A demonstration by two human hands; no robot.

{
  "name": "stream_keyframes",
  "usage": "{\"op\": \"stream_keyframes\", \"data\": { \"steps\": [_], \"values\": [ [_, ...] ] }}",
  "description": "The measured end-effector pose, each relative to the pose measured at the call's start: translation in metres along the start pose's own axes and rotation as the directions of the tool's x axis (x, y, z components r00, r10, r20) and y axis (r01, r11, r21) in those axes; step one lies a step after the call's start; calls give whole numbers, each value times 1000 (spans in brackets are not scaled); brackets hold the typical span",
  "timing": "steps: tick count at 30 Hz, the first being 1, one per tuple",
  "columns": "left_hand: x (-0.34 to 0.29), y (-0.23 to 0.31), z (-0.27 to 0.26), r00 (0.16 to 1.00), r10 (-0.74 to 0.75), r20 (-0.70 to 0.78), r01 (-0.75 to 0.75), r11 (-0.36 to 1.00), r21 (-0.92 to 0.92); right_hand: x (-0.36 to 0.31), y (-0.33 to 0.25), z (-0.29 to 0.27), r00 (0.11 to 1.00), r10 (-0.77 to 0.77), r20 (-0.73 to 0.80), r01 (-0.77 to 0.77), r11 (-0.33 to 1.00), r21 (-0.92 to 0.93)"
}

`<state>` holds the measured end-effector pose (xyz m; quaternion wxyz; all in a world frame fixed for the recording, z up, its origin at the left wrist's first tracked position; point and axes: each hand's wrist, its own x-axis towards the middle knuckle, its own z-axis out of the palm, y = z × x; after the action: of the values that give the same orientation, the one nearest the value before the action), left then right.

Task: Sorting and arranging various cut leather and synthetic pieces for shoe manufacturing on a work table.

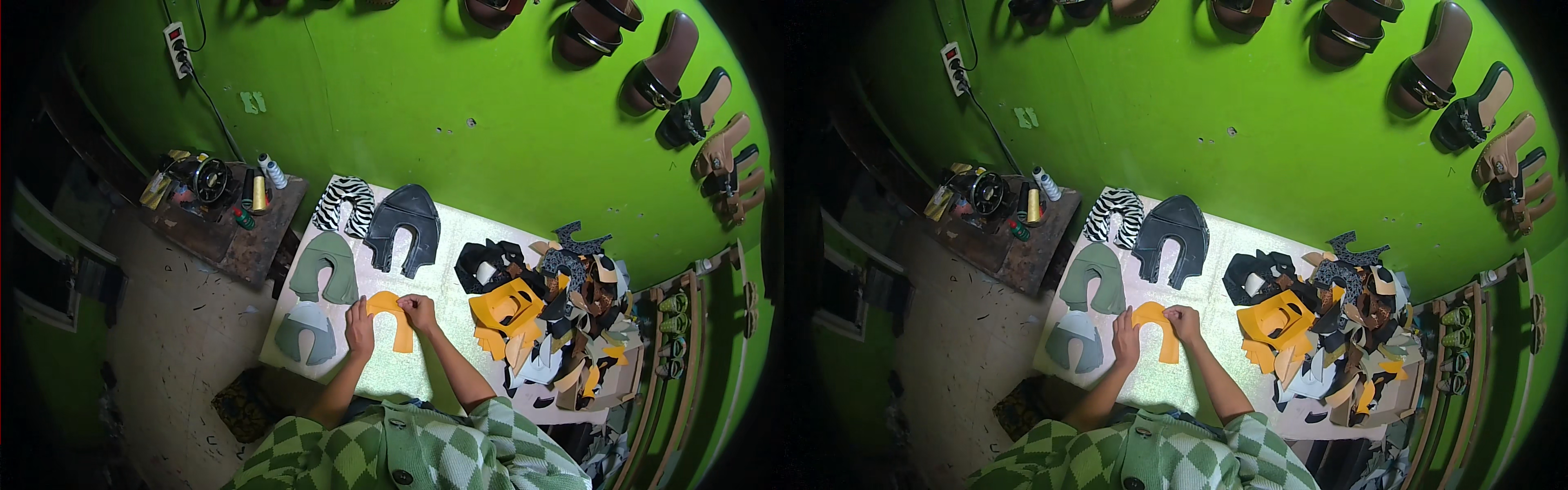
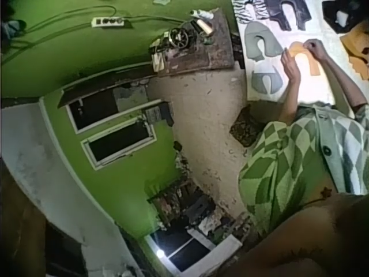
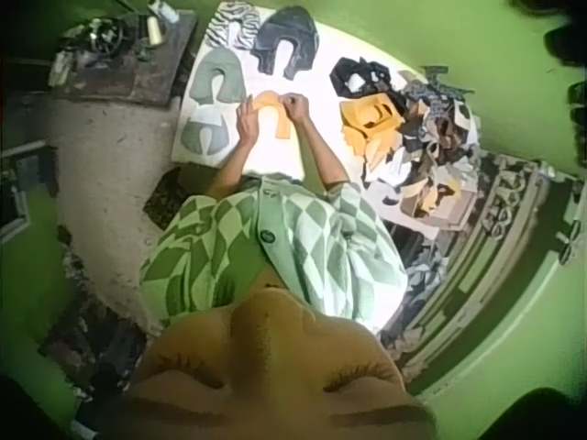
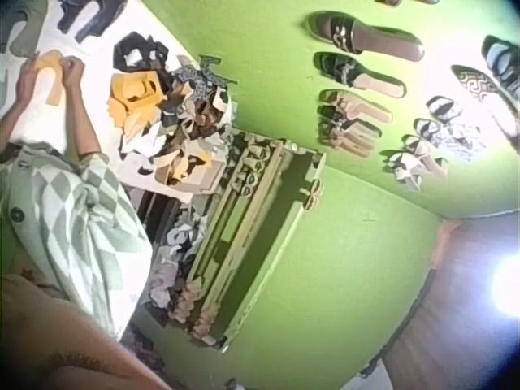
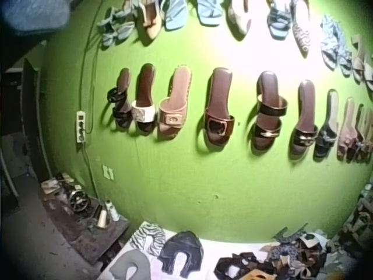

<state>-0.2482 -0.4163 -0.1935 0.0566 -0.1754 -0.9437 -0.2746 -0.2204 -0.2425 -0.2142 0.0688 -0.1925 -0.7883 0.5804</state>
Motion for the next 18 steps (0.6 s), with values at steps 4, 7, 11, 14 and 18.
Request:
{"op": "stream_keyframes", "data": {
  "steps": [4,7,11,14,18],
  "values": [
    [-3,-3,-4,988,155,-9,-154,988,26,-1,-2,0,1000,7,2,-7,999,-32],
    [-6,-5,-4,975,222,11,-223,973,58,-3,-5,2,1000,-12,-25,10,997,-74],
    [-8,-10,2,971,235,38,-238,966,105,-6,-9,2,999,8,-31,-11,995,-103],
    [-10,-16,11,970,210,125,-227,962,151,-9,-11,5,993,-76,-87,68,994,-89],
    [-13,-7,11,957,254,144,-282,928,242,-2,-10,0,980,-169,-102,132,945,-298]
  ]
}}
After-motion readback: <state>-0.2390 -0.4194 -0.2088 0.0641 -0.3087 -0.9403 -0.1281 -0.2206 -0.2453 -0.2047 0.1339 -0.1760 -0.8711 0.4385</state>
